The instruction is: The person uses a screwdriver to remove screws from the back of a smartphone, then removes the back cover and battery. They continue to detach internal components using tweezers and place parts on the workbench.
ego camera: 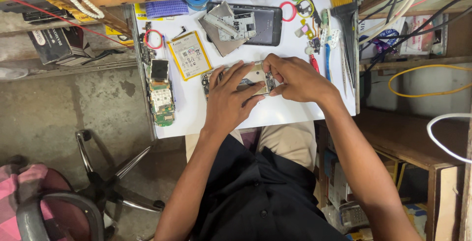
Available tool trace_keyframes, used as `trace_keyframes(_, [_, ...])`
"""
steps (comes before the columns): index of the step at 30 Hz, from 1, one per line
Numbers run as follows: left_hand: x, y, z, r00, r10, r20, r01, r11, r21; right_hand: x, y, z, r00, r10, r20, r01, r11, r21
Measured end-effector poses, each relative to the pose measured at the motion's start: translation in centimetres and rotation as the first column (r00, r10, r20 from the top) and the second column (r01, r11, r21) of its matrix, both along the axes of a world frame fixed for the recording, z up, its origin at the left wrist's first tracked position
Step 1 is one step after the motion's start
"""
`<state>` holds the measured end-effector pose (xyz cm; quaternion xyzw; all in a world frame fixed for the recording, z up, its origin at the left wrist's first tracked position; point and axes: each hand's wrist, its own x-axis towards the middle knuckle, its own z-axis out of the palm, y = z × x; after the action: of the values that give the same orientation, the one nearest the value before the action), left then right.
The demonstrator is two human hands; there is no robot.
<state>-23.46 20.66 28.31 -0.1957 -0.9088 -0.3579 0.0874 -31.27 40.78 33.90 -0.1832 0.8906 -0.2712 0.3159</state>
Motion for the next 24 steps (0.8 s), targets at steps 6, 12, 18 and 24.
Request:
trace_keyframes(6, [0.0,0.0,0.0,1.0,-0.006,0.001,0.006,1.0,0.019,2.6,1.6,-0.8,0.97,-0.208,-0.129,0.187,0.97,-0.157])
trace_keyframes(12, [0.0,-0.3,-0.1,1.0,0.004,-0.003,-0.004,1.0,0.011,6.6,7.0,-1.9,0.529,-0.641,-0.556,0.59,0.749,-0.301])
trace_keyframes(18, [-0.1,-0.2,-0.1,1.0,-0.005,0.0,0.005,1.0,0.021,7.9,11.2,-3.3,0.477,-0.511,-0.715,0.626,0.769,-0.131])
trace_keyframes(24, [0.0,-0.3,-0.1,1.0,0.001,-0.007,-0.001,1.0,0.011,7.4,10.7,-4.2,0.511,-0.486,-0.709,0.637,0.768,-0.068])
